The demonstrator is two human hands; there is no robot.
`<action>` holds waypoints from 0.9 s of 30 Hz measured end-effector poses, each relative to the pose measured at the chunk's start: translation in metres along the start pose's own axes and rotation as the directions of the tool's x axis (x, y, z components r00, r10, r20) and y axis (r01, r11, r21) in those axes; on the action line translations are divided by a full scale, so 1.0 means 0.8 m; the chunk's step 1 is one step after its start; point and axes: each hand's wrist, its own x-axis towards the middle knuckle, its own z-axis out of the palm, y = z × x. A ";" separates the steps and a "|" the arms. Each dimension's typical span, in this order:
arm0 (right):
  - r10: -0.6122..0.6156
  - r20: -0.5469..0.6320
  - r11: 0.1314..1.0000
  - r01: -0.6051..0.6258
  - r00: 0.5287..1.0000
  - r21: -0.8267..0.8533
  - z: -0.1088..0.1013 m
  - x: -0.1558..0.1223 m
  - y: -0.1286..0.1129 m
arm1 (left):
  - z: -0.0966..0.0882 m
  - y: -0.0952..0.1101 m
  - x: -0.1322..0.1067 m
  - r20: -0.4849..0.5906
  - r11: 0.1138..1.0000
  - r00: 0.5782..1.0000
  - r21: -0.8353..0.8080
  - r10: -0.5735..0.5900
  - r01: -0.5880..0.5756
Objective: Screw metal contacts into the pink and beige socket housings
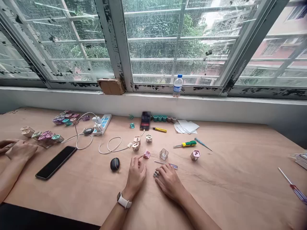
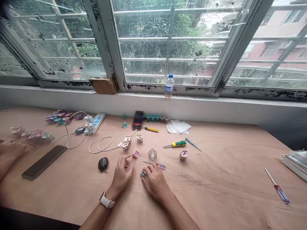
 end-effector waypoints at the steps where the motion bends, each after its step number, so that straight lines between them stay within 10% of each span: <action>1: -0.001 0.000 1.000 0.001 1.000 0.015 0.000 -0.001 0.001 | 0.000 -0.002 0.003 0.015 1.000 1.000 0.006 0.005 -0.005; 16: 0.045 0.014 0.996 -0.046 0.999 0.080 -0.003 0.000 -0.003 | 0.016 -0.025 0.053 0.198 0.995 0.978 0.050 0.072 -0.084; 27: 0.069 -0.045 0.985 -0.061 0.997 0.162 0.000 -0.001 0.006 | -0.007 -0.004 0.021 0.370 0.987 0.915 -0.063 0.160 -0.147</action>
